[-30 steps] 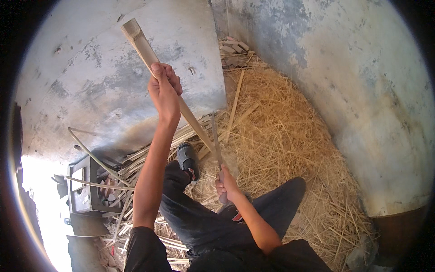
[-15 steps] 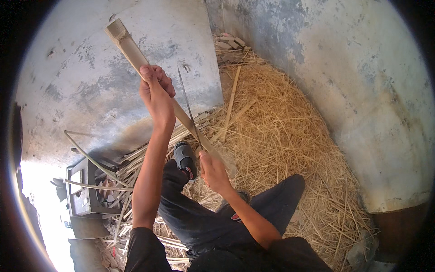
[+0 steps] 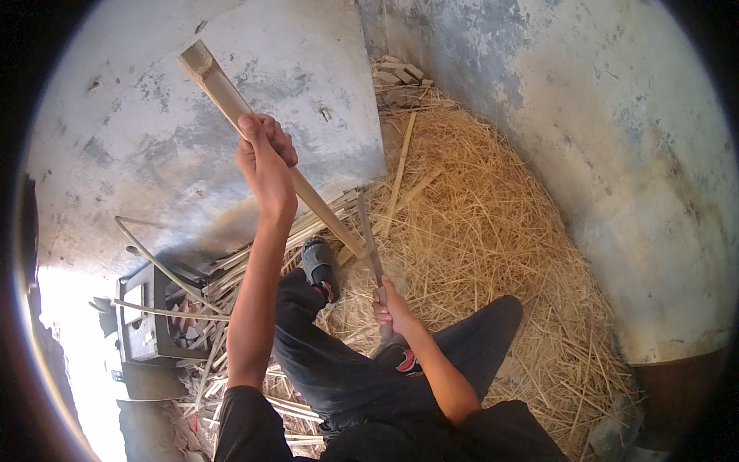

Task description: The person sits on a straw-covered floor and uses a large knife to split long bamboo poles into thin strips. They hold the bamboo vertically and strike it with the knife to separate the sections, repeating the process on multiple poles.

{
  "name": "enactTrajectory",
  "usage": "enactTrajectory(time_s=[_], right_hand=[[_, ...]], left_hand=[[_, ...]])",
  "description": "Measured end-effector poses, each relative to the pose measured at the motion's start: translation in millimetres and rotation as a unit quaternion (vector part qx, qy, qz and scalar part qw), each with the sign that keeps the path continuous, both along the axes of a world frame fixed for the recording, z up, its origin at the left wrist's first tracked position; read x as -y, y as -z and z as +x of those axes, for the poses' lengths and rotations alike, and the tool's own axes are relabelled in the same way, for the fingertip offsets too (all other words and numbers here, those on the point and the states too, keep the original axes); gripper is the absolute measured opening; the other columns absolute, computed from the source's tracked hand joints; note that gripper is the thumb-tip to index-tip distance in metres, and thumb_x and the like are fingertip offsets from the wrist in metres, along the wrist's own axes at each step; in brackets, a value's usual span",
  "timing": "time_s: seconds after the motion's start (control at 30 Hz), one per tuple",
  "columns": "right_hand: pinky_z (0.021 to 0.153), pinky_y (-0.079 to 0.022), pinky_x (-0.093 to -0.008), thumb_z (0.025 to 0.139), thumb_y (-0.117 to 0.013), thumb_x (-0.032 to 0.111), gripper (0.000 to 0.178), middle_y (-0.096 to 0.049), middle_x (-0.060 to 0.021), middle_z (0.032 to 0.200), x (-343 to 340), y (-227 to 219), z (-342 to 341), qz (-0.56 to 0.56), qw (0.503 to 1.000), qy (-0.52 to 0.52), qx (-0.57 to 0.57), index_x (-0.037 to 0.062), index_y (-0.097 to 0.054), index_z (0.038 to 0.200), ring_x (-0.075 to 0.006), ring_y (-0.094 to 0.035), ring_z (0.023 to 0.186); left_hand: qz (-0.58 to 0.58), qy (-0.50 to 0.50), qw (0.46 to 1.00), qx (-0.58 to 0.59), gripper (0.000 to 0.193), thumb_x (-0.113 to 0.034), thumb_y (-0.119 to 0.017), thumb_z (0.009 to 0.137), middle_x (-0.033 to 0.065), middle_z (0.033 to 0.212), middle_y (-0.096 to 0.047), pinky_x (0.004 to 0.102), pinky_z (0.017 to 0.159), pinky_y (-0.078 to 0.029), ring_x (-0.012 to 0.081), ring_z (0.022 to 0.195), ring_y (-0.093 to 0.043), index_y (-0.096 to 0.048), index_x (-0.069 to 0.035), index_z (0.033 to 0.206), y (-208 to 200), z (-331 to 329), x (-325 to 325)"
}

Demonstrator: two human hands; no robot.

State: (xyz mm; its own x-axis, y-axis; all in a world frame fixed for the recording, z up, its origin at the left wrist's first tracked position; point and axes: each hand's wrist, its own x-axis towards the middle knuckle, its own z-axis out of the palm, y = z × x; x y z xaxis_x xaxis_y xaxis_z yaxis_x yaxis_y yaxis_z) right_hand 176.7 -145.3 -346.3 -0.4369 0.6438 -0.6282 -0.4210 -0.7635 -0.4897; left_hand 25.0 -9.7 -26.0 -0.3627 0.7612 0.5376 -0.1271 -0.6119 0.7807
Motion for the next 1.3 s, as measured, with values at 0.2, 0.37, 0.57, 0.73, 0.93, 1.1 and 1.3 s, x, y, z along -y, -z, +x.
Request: enactTrajectory(time_s=[0.2,0.37,0.57,0.73,0.93,1.1,1.3], right_hand=[[0.039,-0.032,-0.0324,0.105,-0.046,0.052,0.053,-0.038,0.0005,0.052,4,-53,-29,0.165,0.972,0.038,0.164,0.0112,-0.044,0.072,-0.0110,-0.037,0.038],[0.039,-0.029,-0.0308,0.108,-0.041,0.048,0.050,-0.036,0.0021,0.052,-8,-73,-43,0.376,0.907,0.076,0.173,0.0098,-0.045,0.076,-0.0107,-0.032,0.038],[0.046,-0.039,-0.0373,0.105,-0.043,0.055,0.061,-0.045,-0.0034,0.053,17,59,-29,0.146,0.927,0.004,0.346,0.0047,-0.051,0.072,-0.0188,-0.048,0.043],[0.042,-0.034,-0.0366,0.103,-0.041,0.060,0.061,-0.040,-0.0011,0.050,14,71,-23,0.157,0.941,0.006,0.299,0.0084,-0.047,0.071,-0.0174,-0.039,0.039],[0.040,-0.031,-0.0318,0.101,-0.042,0.062,0.059,-0.036,0.0018,0.050,10,60,-9,0.046,0.989,-0.006,0.141,0.0098,-0.045,0.075,-0.0118,-0.032,0.038],[0.040,-0.031,-0.0299,0.101,-0.041,0.065,0.060,-0.035,0.0021,0.051,14,63,-3,0.075,0.987,-0.012,0.145,0.0093,-0.045,0.078,-0.0108,-0.030,0.037],[0.041,-0.031,-0.0293,0.102,-0.039,0.065,0.059,-0.034,0.0029,0.052,13,62,2,0.049,0.995,0.001,0.086,0.0102,-0.045,0.083,-0.0107,-0.029,0.037]], left_hand=[[-0.006,-0.017,1.000,-0.010,0.049,-0.054,-0.041,0.107,-0.0055,0.063,-0.029,0.0255,0.046,-0.024,0.0058,0.052,-0.027,-0.044,-0.011,0.083,-2,9,8],[-0.003,0.000,1.000,0.007,0.050,-0.054,-0.040,0.107,-0.0051,0.062,-0.032,0.0243,0.045,-0.025,0.0049,0.051,-0.028,-0.043,-0.011,0.081,-1,8,12],[-0.007,0.000,1.000,0.018,0.050,-0.056,-0.041,0.106,-0.0051,0.065,-0.030,0.0255,0.046,-0.022,0.0058,0.052,-0.025,-0.040,-0.012,0.082,0,-6,15],[-0.025,0.020,0.999,0.028,0.048,-0.053,-0.042,0.107,-0.0045,0.065,-0.033,0.0256,0.049,-0.028,0.0062,0.054,-0.030,-0.045,-0.011,0.086,-1,-24,14],[-0.018,0.138,0.990,-0.037,0.059,-0.057,-0.056,0.099,0.0051,0.088,-0.053,0.0332,0.075,-0.049,0.0158,0.081,-0.056,-0.051,-0.002,0.121,3,-44,18],[-0.042,0.161,0.980,-0.106,0.095,-0.063,-0.069,0.087,0.0166,0.129,-0.060,0.0496,0.107,-0.047,0.0358,0.129,-0.056,-0.035,0.005,0.144,46,-48,23],[-0.106,0.150,0.976,-0.113,0.067,-0.043,-0.073,0.091,0.0138,0.122,-0.063,0.0434,0.101,-0.050,0.0271,0.118,-0.061,-0.048,0.000,0.136,107,-22,37]])
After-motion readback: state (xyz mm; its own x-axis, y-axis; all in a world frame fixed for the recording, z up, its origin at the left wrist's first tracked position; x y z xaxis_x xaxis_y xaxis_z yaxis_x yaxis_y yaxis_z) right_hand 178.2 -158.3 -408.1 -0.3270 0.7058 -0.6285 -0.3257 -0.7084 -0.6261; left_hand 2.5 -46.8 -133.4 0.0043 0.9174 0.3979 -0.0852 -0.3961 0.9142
